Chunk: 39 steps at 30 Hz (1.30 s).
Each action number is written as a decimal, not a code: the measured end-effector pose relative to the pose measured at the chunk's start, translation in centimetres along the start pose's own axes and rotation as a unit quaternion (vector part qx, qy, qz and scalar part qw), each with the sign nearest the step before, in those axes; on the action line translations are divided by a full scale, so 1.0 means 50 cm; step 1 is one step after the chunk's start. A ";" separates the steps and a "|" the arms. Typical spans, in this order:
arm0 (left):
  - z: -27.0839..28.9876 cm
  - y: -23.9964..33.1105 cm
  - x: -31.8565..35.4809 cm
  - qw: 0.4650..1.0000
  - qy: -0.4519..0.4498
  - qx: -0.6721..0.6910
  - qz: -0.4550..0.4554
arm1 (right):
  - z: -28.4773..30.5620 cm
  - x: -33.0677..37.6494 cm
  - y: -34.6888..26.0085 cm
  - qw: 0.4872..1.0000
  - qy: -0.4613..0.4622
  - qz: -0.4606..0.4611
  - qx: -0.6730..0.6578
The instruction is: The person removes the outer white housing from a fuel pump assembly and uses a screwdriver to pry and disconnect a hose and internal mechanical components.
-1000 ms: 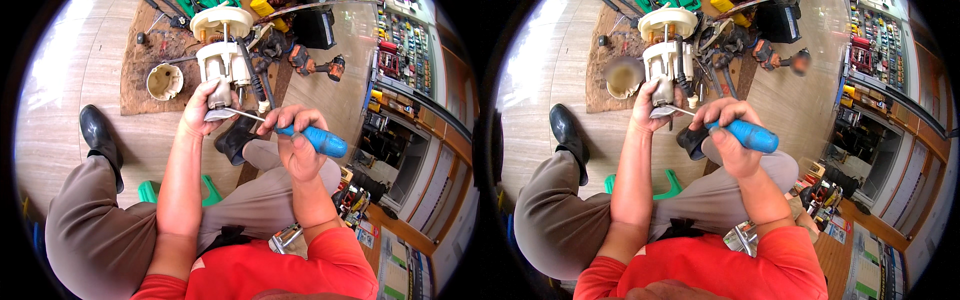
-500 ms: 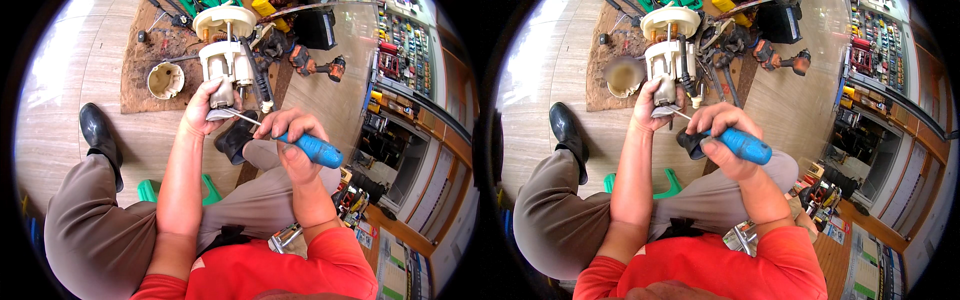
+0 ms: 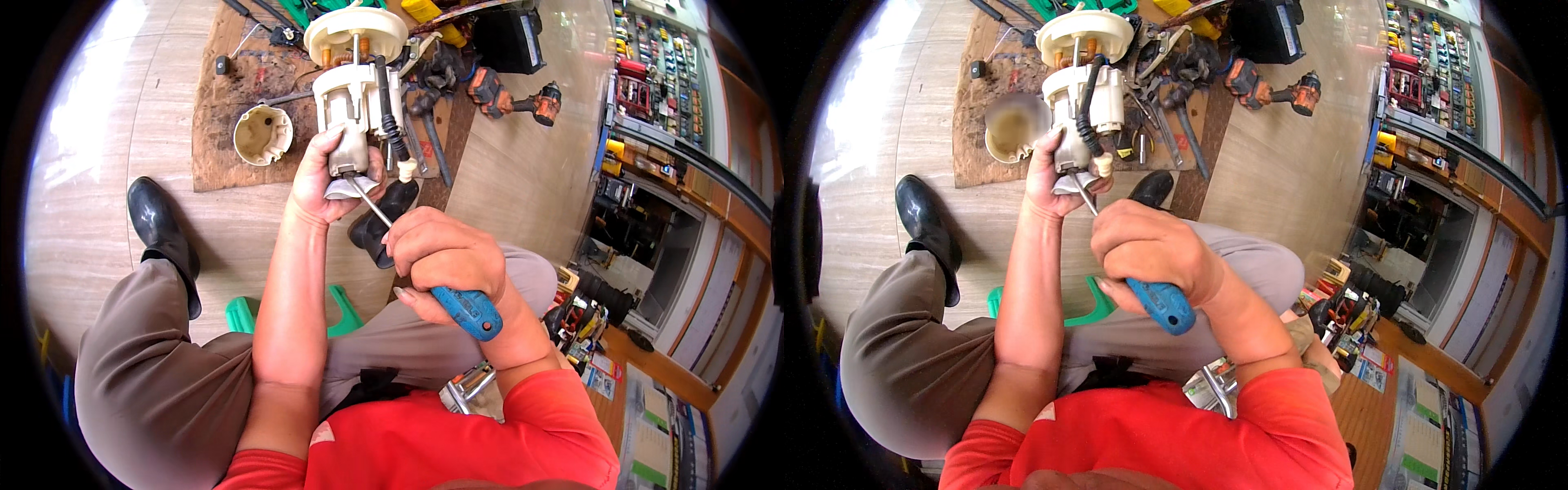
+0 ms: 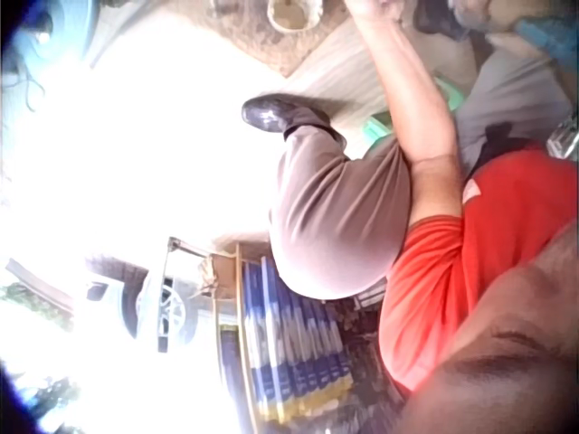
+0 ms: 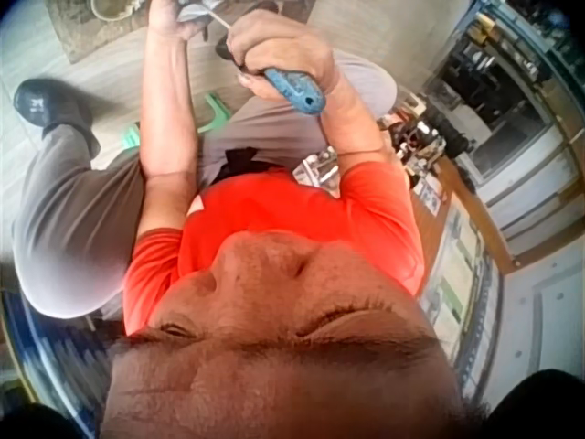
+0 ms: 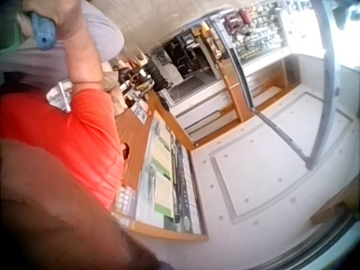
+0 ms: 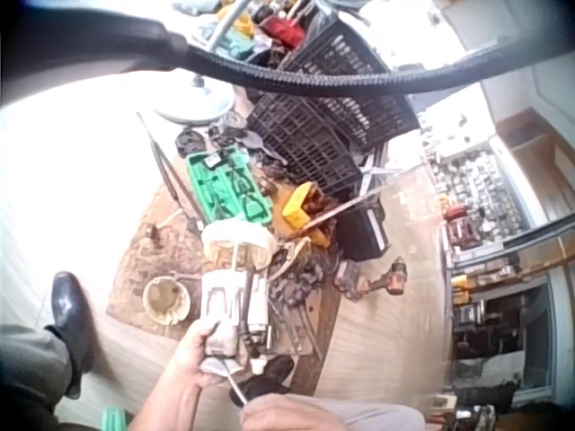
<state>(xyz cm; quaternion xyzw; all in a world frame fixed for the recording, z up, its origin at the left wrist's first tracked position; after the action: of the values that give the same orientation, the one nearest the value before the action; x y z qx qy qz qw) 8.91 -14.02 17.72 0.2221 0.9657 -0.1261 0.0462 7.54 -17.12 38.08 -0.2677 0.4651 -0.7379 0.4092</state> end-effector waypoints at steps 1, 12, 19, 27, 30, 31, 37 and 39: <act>0.000 -0.003 -0.002 1.000 0.006 0.007 0.003 | 0.001 0.000 0.000 1.000 -0.004 0.000 -0.001; -0.003 -0.007 -0.005 0.997 -0.056 0.060 0.013 | -0.011 0.001 0.004 0.999 -0.035 -0.007 0.010; 0.001 -0.003 -0.002 0.997 -0.043 0.070 0.013 | -0.021 0.002 0.013 0.998 -0.053 0.010 0.026; 0.011 -0.001 0.006 0.998 -0.010 0.047 0.030 | -0.013 0.005 0.020 0.999 -0.046 0.005 -0.005; 0.010 0.005 0.009 0.999 -0.010 0.027 0.029 | 0.002 0.010 0.012 0.999 -0.022 0.000 -0.049; 0.007 0.007 0.009 0.999 -0.009 0.023 0.028 | 0.003 0.013 0.012 0.999 -0.015 0.000 -0.052; 0.015 0.003 0.006 0.999 0.018 0.029 0.016 | 0.008 0.021 0.021 0.998 0.021 -0.004 -0.060; 0.016 0.000 0.003 1.000 0.018 0.022 0.009 | 0.013 0.023 0.023 0.997 0.031 -0.008 -0.064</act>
<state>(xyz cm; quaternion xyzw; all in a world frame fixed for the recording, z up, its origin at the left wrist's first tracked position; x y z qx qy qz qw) 8.80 -14.16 16.92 0.2344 0.9613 -0.1424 0.0251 7.84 -18.67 37.34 -0.2742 0.5216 -0.7179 0.3706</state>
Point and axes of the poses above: each hand's wrist, its own x-axis away from the middle knuckle, its own z-axis out of the back of the hand, y = z × x, the point moved 6 cm from there along -x, towards the middle knuckle, and after that the axes turned 13 degrees about -y, right-handed, at the moved point
